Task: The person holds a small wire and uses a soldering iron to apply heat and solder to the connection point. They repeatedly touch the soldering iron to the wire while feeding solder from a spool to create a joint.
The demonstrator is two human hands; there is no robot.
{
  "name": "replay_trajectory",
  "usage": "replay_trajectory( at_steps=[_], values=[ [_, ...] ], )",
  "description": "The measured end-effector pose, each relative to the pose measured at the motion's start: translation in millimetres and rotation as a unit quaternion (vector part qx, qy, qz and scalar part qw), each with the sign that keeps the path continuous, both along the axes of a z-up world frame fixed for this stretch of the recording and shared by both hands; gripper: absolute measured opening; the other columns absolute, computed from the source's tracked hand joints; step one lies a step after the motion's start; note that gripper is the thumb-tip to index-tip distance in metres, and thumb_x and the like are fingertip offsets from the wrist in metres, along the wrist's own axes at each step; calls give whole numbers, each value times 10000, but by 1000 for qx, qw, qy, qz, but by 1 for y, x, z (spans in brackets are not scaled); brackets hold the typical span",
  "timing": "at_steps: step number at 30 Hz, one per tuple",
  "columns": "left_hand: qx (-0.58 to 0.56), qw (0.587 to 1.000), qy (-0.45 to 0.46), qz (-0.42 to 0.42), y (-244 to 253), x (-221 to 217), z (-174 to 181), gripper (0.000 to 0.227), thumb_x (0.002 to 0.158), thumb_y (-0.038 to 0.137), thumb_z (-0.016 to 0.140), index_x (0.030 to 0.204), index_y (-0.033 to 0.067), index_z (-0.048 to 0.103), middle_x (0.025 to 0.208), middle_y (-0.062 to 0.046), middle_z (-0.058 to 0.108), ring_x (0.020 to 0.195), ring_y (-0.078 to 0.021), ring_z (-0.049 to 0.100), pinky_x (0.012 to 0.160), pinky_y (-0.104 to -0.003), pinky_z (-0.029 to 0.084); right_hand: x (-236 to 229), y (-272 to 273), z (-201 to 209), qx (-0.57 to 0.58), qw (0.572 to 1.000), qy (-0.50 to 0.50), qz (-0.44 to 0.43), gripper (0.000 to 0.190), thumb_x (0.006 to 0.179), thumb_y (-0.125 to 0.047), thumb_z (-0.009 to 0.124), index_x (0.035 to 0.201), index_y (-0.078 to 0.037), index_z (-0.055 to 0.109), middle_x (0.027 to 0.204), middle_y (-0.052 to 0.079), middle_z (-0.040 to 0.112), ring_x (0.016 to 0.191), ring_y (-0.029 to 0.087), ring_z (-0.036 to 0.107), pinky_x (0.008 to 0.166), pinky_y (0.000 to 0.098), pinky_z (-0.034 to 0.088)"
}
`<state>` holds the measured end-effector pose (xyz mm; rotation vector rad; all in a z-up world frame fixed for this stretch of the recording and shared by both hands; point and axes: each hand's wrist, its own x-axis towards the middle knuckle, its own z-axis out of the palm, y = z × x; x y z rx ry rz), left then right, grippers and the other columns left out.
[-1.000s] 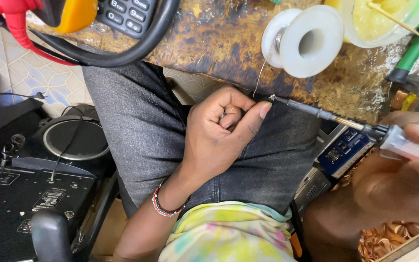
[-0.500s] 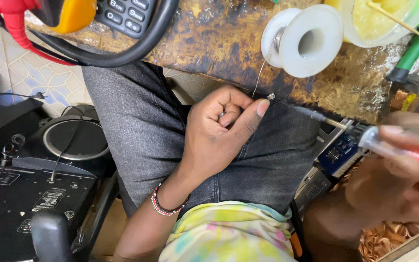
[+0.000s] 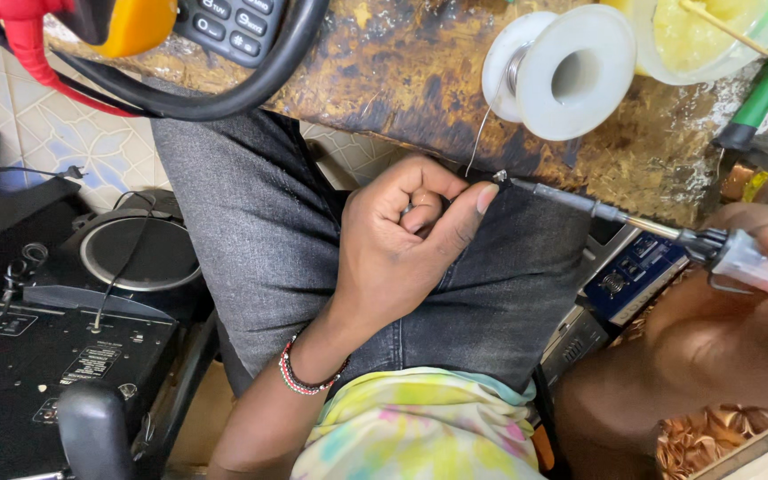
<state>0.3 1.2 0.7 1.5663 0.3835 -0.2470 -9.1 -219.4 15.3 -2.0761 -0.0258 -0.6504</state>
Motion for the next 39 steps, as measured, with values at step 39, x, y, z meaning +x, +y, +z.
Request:
replay_trajectory(
  at_steps=[39],
  values=[
    [-67,997,44,5,2,1,-3,195,934,224,739,795,139,632,634,128,248,604,-14,263,586,-190,278,-4,-31,5,58,965,129,223,403,1142,-434,341,982,-100,499,577,-14,193,455,133,102,566,412,125]
  ],
)
